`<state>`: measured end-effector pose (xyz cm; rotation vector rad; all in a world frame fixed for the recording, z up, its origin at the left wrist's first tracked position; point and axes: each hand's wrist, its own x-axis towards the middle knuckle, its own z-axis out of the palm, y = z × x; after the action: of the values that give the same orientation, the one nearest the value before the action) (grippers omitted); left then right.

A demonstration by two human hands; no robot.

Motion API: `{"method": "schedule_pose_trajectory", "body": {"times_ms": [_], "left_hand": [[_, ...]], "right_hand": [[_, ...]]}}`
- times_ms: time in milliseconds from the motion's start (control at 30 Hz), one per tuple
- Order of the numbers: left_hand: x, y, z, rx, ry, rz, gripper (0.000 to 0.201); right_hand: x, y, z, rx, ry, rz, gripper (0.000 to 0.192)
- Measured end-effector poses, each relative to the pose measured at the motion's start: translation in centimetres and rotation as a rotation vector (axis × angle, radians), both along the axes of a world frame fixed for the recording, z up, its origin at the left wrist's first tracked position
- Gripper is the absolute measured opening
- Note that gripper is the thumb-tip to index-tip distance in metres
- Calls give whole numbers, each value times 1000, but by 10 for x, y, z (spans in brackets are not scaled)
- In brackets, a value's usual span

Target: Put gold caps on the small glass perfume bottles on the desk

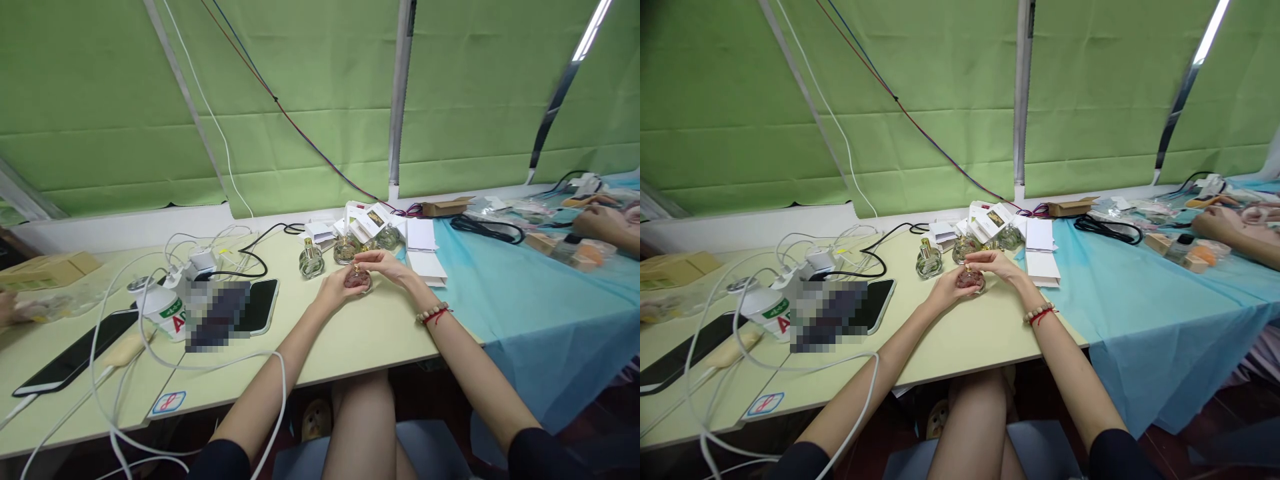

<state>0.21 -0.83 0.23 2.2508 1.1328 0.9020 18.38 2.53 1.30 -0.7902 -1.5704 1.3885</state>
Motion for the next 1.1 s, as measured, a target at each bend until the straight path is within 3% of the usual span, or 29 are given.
{"method": "schedule_pose_trajectory", "body": {"times_ms": [333, 900, 1100], "left_hand": [[0, 0, 1, 36, 49, 31, 49], [0, -1, 2, 15, 32, 4, 54], [-1, 1, 1, 45, 102, 49, 44]], "right_hand": [[-7, 1, -1, 33, 30, -68, 29], [-3, 4, -5, 2, -10, 16, 31], [0, -1, -1, -19, 20, 101, 38]]}}
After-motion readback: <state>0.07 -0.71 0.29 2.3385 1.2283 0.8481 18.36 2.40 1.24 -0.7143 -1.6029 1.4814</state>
